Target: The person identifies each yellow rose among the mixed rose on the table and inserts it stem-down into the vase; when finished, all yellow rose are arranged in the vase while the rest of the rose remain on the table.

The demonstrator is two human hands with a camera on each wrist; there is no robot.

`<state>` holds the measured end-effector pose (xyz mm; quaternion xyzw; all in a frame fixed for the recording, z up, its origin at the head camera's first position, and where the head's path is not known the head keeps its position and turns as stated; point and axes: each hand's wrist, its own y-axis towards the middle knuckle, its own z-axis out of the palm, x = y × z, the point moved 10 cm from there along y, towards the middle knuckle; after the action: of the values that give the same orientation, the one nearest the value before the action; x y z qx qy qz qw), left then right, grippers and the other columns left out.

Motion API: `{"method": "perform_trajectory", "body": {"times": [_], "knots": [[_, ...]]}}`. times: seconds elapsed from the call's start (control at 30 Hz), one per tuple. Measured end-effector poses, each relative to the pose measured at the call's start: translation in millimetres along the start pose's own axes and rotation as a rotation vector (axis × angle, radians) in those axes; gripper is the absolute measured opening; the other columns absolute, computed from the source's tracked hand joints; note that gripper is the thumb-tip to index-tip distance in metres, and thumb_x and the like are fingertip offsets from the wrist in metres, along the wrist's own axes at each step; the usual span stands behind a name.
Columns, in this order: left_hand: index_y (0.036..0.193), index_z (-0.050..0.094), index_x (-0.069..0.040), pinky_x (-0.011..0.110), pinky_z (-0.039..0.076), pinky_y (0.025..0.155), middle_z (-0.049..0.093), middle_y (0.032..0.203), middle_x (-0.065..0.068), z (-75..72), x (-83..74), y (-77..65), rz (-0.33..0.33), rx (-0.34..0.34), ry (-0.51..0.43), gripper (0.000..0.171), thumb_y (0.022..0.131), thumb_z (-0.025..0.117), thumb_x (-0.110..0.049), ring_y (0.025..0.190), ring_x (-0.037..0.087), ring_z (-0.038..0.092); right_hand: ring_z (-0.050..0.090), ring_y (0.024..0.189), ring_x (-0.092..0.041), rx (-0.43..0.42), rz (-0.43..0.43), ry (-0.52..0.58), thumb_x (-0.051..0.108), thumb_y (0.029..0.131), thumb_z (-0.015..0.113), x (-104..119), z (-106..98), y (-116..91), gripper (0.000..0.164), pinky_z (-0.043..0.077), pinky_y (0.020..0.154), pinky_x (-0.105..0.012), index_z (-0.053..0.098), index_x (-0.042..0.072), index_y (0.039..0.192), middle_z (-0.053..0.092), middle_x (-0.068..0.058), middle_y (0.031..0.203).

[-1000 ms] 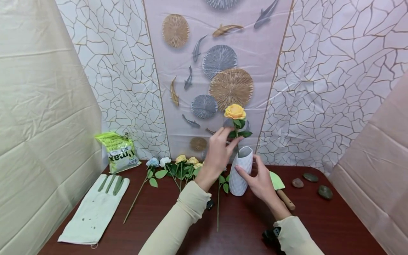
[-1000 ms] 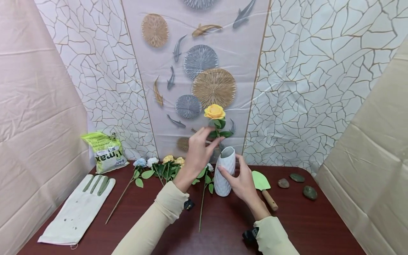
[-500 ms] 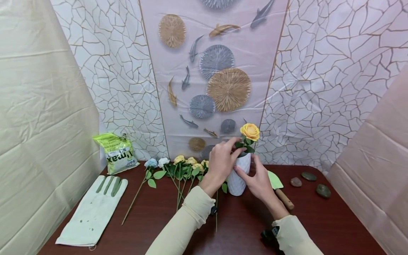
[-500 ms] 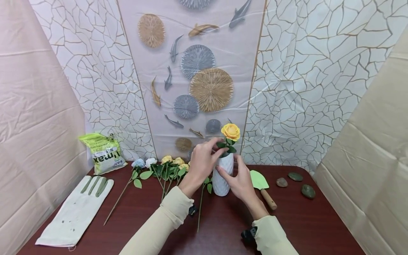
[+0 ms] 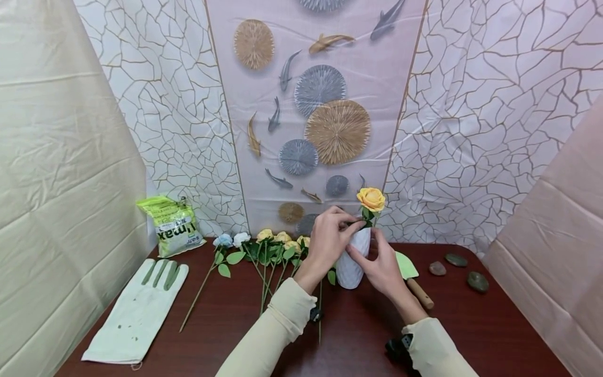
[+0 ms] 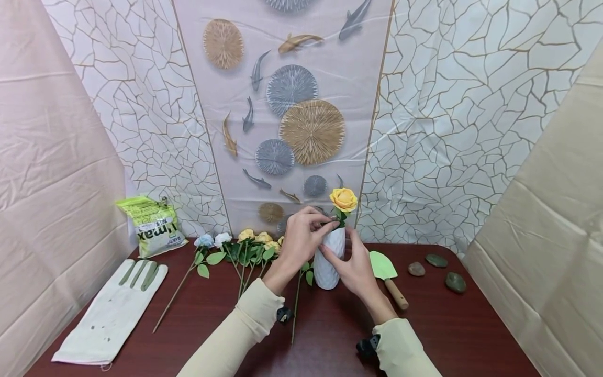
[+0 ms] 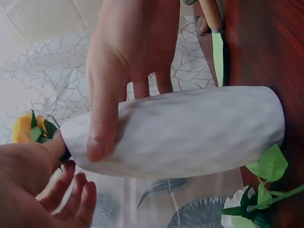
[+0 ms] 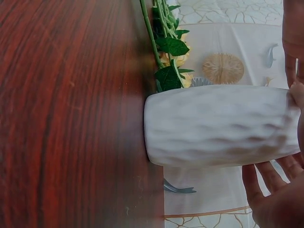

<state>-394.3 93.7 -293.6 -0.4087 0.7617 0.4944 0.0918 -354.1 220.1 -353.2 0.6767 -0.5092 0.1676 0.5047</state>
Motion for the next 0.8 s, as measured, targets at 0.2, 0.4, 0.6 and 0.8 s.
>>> {"method": "perform_trajectory", "body": {"times": [0.2, 0.4, 0.6, 0.8], "knots": [[0.091, 0.077, -0.024, 0.013, 0.049, 0.061, 0.073, 0.085, -0.010, 0.9, 5.2, 1.5, -0.017, 0.019, -0.048, 0.013, 0.088, 0.079, -0.036, 0.067, -0.004, 0.061, 0.066, 0.105, -0.016, -0.007, 0.021, 0.029, 0.040, 0.090, 0.076, -38.6, 8.5, 6.8, 0.062, 0.057, 0.077, -0.027, 0.044, 0.022, 0.141, 0.067, -0.003, 0.119], [0.105, 0.080, -0.028, 0.015, 0.053, 0.061, 0.077, 0.098, -0.009, -3.7, 9.7, -5.8, -0.007, 0.097, -0.158, 0.018, 0.090, 0.076, -0.036, 0.073, -0.003, 0.067, 0.067, 0.106, -0.015, 0.006, 0.033, 0.047, 0.046, 0.090, 0.074, -43.9, 10.8, 7.2, 0.068, 0.058, 0.077, -0.027, 0.042, 0.024, 0.145, 0.065, -0.002, 0.122], [0.112, 0.077, -0.021, 0.023, 0.060, 0.071, 0.078, 0.098, -0.003, -33.3, 27.9, -21.3, -0.004, 0.094, -0.166, 0.026, 0.090, 0.077, -0.035, 0.080, 0.004, 0.072, 0.067, 0.105, -0.017, -0.003, 0.029, 0.026, 0.047, 0.090, 0.074, -43.1, 11.3, 7.0, 0.066, 0.058, 0.077, -0.028, 0.043, 0.023, 0.143, 0.066, -0.003, 0.121], [0.106, 0.076, -0.022, 0.032, 0.061, 0.082, 0.078, 0.100, -0.003, -70.0, 83.9, -46.7, -0.084, 0.051, -0.106, 0.018, 0.090, 0.078, -0.031, 0.090, 0.012, 0.074, 0.068, 0.101, -0.019, -0.017, 0.048, 0.006, 0.048, 0.089, 0.075, -46.3, 9.7, 5.3, 0.066, 0.058, 0.076, -0.029, 0.044, 0.022, 0.142, 0.067, -0.004, 0.118]]}}
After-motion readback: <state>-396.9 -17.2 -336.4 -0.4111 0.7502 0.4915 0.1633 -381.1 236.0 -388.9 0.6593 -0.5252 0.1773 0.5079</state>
